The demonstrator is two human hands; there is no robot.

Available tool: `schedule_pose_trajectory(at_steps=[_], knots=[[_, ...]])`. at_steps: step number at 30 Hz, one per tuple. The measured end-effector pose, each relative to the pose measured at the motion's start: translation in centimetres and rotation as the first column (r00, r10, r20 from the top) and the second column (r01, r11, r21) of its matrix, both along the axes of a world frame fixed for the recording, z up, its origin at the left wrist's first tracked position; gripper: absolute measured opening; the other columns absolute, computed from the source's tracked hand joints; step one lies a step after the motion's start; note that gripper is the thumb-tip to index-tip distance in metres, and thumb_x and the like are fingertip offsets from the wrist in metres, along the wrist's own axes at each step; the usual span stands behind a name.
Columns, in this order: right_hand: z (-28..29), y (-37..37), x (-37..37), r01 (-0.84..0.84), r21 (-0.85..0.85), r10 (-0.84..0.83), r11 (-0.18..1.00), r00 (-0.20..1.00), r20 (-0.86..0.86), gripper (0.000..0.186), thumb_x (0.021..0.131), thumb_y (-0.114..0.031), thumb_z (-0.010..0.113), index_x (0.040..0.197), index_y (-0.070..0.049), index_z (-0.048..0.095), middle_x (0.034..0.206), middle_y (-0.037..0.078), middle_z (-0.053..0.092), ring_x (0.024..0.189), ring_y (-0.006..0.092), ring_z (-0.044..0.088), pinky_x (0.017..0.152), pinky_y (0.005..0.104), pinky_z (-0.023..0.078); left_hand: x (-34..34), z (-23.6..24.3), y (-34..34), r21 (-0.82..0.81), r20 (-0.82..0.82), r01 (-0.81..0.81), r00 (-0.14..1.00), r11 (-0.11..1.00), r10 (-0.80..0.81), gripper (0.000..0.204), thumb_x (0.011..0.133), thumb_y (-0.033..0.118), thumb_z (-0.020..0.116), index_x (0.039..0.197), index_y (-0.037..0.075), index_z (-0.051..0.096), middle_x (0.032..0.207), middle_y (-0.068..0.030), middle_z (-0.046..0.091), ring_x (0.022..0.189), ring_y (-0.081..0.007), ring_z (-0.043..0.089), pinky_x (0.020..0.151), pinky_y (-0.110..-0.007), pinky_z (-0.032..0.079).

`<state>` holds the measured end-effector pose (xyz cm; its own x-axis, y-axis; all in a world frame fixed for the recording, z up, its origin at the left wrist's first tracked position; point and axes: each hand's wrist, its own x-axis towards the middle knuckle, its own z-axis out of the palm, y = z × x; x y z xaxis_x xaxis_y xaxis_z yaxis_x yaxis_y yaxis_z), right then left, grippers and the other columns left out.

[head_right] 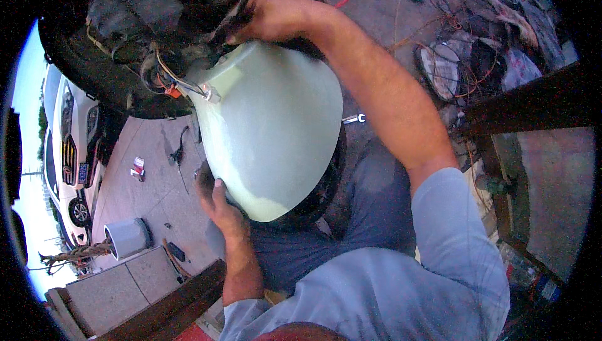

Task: The person detaches a plastic panel from a motorcycle, applies adhesive to a broken section of a different panel, and trims a plastic piece with shears.

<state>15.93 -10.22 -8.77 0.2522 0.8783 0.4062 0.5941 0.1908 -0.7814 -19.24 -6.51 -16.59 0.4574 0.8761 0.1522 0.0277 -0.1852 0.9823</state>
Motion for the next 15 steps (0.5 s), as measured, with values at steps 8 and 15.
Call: schedule_pose_trajectory(at_steps=[8, 15], knots=[[-1.3, 0.6, 0.5, 0.044, 0.053, -0.028, 0.998, 0.963, -0.27, 0.028, 0.09, -0.016, 0.068, 0.112, 0.001, 0.07, 0.108, 0.009, 0.072, 0.099, 0.0162, 0.063, 0.091, 0.0296, 0.048, 0.1, -0.4, 0.0, 0.0, -0.01, -0.036, 0.999, 0.999, 0.036, 0.049, 0.09, 0.012, 0.05, 0.134, -0.009, 0.046, 0.136, -0.0209, 0.051, 0.126, -0.0304, 0.047, 0.111, -0.04, 0.031], [-1.7, 0.9, -0.3, 0.006, 0.03, 0.008, 1.0, 0.891, -0.454, 0.029, 0.085, -0.007, 0.068, 0.113, 0.0, 0.069, 0.107, 0.008, 0.071, 0.1, 0.0168, 0.063, 0.092, 0.0281, 0.048, 0.3, -0.1, -0.1, -0.007, -0.035, -0.054, 0.998, 0.998, 0.054, 0.051, 0.09, 0.013, 0.049, 0.135, -0.009, 0.045, 0.135, -0.0214, 0.052, 0.126, -0.0308, 0.048, 0.111, -0.041, 0.031]])
